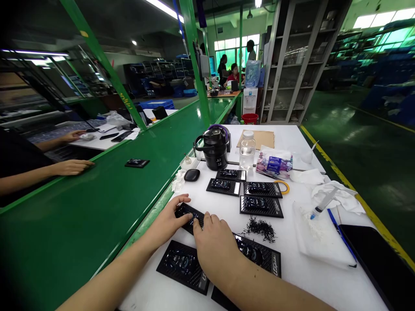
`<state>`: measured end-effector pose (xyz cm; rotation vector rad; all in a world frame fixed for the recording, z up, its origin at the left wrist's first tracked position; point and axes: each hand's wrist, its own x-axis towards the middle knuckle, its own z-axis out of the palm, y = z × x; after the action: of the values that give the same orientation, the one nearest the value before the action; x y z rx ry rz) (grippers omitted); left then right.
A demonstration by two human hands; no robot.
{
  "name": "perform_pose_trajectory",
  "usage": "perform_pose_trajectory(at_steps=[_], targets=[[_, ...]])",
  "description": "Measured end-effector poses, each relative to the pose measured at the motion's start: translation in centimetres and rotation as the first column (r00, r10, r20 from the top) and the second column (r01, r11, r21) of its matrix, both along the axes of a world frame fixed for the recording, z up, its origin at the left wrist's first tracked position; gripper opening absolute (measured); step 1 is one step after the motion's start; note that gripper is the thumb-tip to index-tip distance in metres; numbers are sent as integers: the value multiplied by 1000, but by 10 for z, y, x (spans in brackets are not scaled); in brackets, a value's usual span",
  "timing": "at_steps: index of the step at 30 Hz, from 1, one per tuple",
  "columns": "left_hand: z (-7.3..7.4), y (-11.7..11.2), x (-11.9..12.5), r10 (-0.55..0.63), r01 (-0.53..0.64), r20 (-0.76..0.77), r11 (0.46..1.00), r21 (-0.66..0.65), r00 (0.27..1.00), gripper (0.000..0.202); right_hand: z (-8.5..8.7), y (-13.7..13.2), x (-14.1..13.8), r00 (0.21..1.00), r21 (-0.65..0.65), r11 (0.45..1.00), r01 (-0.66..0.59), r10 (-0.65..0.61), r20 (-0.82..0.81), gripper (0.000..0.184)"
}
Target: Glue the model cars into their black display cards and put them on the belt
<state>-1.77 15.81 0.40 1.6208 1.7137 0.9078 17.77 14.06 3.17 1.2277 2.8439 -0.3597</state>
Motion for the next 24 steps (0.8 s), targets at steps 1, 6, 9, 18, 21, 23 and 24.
perform_pose_trajectory(at_steps=[1, 6, 9, 18, 21, 23, 24], targets=[[-1, -1, 1, 4, -4, 0, 1000, 5, 1000, 38, 0, 0, 0, 1000, -1, 1000, 0, 0, 0, 55], [-5, -3, 3, 15, -14, -7, 999, 44, 1000, 36, 3, -1, 0, 1000, -8, 1000, -4, 4, 5, 58], [-6, -4, 4, 21, -20, -14, 998, 61, 1000, 35, 3, -2, 1, 1000, -10, 1000, -2, 2, 1, 58], [-2, -6, 5, 10, -8, -28, 998, 63, 1000, 32, 3, -2, -1, 1000, 17, 1000, -4, 4, -4, 58], [-4, -5, 5, 19, -17, -31, 997, 72, 999, 32, 3, -2, 0, 1000, 26, 1000, -17, 17, -3, 58], [-7, -4, 5, 29, -27, -35, 997, 77, 999, 33, 2, 0, 2, 1000, 34, 999, -26, 26, -8, 57], [-8, -3, 5, 35, -32, -38, 997, 77, 999, 35, 1, 0, 3, 999, 38, 999, -30, 31, -14, 56]])
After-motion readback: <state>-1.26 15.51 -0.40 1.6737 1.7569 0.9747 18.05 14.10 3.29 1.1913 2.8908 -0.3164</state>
